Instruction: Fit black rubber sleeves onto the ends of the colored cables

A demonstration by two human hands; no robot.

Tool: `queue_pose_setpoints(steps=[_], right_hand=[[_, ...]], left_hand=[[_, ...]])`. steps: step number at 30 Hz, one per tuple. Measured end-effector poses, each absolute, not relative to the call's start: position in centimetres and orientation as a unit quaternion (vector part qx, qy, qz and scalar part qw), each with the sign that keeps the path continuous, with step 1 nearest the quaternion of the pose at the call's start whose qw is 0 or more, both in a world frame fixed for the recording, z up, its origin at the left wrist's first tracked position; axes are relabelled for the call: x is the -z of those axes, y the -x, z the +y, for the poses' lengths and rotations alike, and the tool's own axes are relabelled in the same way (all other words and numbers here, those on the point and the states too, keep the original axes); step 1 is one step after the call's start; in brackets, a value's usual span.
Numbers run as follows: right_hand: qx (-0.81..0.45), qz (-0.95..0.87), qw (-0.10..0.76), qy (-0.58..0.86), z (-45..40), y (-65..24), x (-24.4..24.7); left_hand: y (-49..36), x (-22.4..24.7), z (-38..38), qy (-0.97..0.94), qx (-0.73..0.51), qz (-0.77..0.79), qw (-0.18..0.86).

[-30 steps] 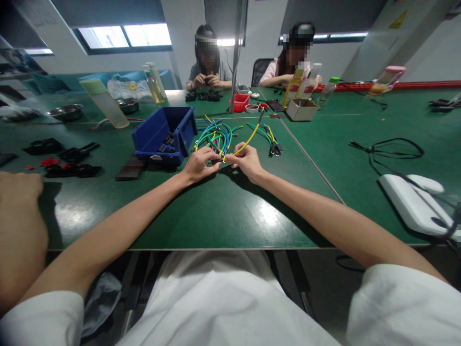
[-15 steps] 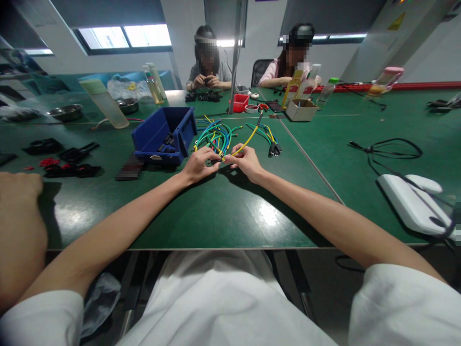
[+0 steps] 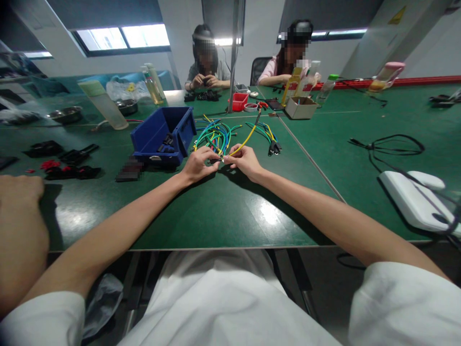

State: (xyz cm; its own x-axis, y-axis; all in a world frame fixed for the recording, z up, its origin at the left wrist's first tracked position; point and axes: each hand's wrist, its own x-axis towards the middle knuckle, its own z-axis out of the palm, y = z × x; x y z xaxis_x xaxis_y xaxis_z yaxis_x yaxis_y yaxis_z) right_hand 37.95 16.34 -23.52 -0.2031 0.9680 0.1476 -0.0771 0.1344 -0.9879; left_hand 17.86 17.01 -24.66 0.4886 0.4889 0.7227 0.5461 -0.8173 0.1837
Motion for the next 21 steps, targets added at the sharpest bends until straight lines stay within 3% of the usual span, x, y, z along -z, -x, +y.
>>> queue_pose_setpoints(steps=[21], right_hand=[[-0.526, -0.59, 0.468, 0.394, 16.24, -38.08, 23.34]], left_hand=[[-17.94, 24.69, 16.95, 0.866, 0.397, -0.301, 0.041]])
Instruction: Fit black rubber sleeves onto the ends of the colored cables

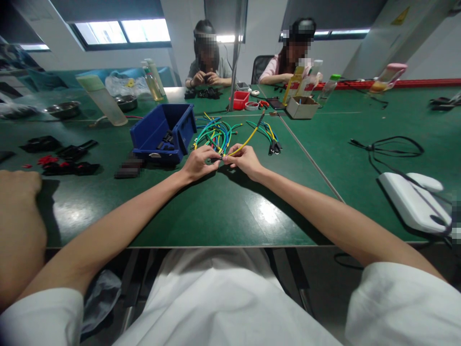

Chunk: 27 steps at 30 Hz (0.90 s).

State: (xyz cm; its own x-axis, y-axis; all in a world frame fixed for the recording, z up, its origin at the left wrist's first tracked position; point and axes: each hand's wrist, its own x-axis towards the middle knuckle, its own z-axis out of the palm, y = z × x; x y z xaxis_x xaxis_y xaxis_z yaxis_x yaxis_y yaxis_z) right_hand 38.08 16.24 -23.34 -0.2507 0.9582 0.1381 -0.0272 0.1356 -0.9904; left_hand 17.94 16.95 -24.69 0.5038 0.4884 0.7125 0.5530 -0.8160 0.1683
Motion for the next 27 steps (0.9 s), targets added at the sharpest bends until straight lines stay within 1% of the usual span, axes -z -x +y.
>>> queue_pose_setpoints(steps=[12, 27], right_hand=[[-0.53, -0.603, 0.449, 0.391, 16.07, -38.08, 23.1], [-0.527, -0.609, 0.45, 0.387, 16.16, -38.15, 23.16]], left_hand=[[-18.08, 24.59, 16.9, 0.865, 0.406, -0.293, 0.028], [-18.22, 24.55, 16.7, 0.859, 0.416, -0.298, 0.007]])
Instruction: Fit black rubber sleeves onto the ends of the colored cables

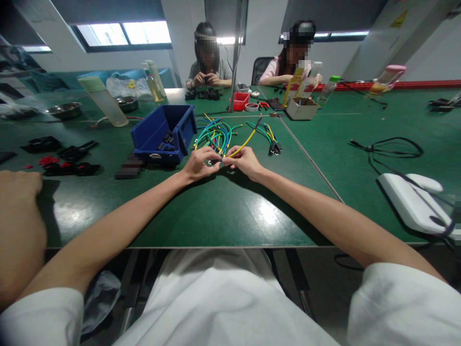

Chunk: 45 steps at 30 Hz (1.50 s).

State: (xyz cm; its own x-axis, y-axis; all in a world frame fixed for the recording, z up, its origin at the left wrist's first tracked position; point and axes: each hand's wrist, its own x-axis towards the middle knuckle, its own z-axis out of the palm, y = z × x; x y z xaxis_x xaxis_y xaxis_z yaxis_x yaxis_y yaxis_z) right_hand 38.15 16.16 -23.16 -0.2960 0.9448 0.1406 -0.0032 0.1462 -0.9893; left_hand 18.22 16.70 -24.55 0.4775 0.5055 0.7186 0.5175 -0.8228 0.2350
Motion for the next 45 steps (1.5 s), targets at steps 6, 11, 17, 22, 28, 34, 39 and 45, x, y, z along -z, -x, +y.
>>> queue_pose_setpoints(steps=[6, 11, 17, 22, 28, 34, 39, 45], right_hand=[[-0.526, -0.612, 0.449, 0.385, 16.38, -38.26, 23.4], [-0.527, -0.613, 0.449, 0.38, 16.45, -38.29, 23.48], [-0.526, -0.612, 0.444, 0.388, 16.29, -38.26, 23.25], [-0.528, -0.611, 0.45, 0.383, 16.26, -38.26, 23.19], [-0.529, -0.611, 0.454, 0.375, 16.4, -38.26, 23.35], [-0.518, -0.614, 0.464, 0.375, 16.39, -38.15, 23.46], [-0.5, -0.608, 0.48, 0.388, 16.25, -38.03, 23.25], [-0.493, -0.586, 0.505, 0.4, 16.15, -38.04, 23.16]], left_hand=[[-18.23, 24.56, 16.69, 0.861, 0.419, -0.288, -0.001], [-18.2, 24.48, 16.65, 0.863, 0.415, -0.288, -0.003], [-18.2, 24.45, 16.62, 0.865, 0.411, -0.287, -0.003], [-18.17, 24.54, 16.7, 0.867, 0.407, -0.287, -0.007], [-18.15, 24.54, 16.69, 0.87, 0.396, -0.293, -0.006], [-18.17, 24.4, 16.61, 0.875, 0.391, -0.285, 0.004], [-18.08, 24.62, 16.78, 0.872, 0.377, -0.312, 0.017], [-17.91, 24.61, 16.89, 0.861, 0.363, -0.355, 0.035]])
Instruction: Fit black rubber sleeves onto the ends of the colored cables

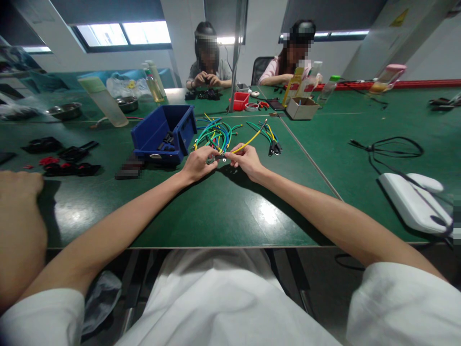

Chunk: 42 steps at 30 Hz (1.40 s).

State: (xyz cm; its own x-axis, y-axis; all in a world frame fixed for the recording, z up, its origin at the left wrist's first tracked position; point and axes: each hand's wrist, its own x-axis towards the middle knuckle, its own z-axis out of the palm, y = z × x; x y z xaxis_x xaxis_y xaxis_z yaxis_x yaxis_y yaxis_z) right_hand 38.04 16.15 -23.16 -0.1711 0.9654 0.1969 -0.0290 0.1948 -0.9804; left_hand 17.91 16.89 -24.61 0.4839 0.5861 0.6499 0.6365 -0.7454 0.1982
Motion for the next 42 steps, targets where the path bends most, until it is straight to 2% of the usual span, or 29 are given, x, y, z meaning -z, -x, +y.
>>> queue_pose_setpoints(steps=[10, 20, 38, 42], right_hand=[[-0.477, -0.572, 0.523, 0.415, 16.2, -38.0, 23.3], [-0.492, -0.539, 0.543, 0.416, 16.1, -37.9, 23.2], [-0.475, -0.545, 0.555, 0.411, 16.3, -38.0, 23.5], [-0.47, -0.551, 0.554, 0.41, 16.3, -38.0, 23.5]], left_hand=[[-18.0, 24.4, 16.5, 0.867, 0.341, -0.362, 0.025], [-18.3, 24.6, 16.9, 0.867, 0.345, -0.356, -0.046], [-19.4, 23.6, 15.5, 0.802, 0.362, -0.391, -0.269], [-19.6, 23.8, 15.7, 0.778, 0.364, -0.377, -0.345]])
